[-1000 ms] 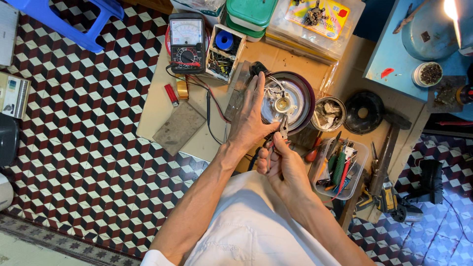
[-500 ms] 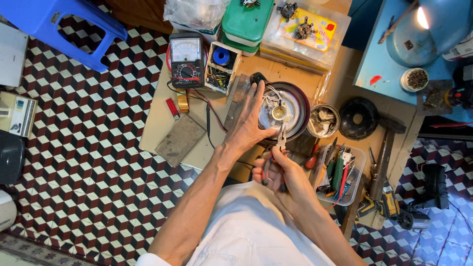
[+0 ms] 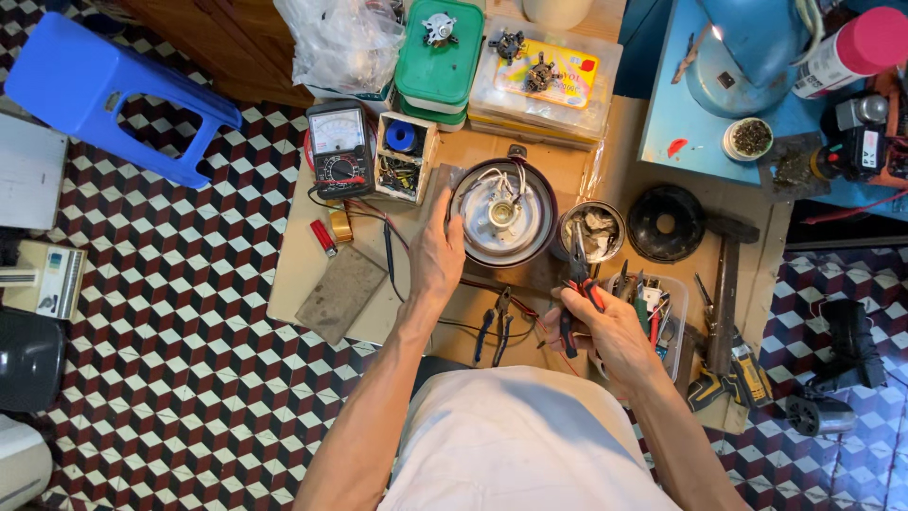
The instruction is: The person uses pliers to manipulate and adjust wires on a circular metal component, likely part of an electric motor or fan. They repeatedly grip, bend, and reposition the wires while holding the component steady with their other hand.
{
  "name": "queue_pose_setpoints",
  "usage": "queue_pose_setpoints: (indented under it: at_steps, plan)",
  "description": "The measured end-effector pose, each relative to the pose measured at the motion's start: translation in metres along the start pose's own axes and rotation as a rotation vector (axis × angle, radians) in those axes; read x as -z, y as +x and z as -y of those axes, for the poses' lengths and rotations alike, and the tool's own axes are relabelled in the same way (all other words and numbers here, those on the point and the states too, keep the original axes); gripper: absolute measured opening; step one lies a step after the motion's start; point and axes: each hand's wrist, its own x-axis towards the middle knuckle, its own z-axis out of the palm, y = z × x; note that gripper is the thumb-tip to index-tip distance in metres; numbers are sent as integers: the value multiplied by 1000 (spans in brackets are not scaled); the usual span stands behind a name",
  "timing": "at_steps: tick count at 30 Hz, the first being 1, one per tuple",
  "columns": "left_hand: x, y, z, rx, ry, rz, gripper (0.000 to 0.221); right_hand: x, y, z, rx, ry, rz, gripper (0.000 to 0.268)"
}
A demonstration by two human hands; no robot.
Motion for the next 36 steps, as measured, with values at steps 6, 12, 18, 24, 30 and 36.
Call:
queue_pose_setpoints:
  at_steps: [6, 12, 18, 24, 30, 36]
  plan:
    - [3, 3, -18, -389, 66, -166, 49, -5, 15, 3, -1, -118, 115, 33]
    - [-23, -27, -35, -402, 189, -175, 80, -3, 36, 20, -25, -240, 150, 28]
    - [-19, -9, -25, -385, 254, -92, 82, 6, 36, 35, 12, -292, 175, 30]
    - [8, 19, -16, -497, 274, 113, 74, 2, 28, 30, -10, -307, 205, 29]
    - [24, 29, -13, -543, 455, 244, 83, -10, 26, 31, -48, -290, 231, 23]
    - [20, 18, -16, -512, 348, 214, 92, -13, 32, 32, -102, -200, 252, 23]
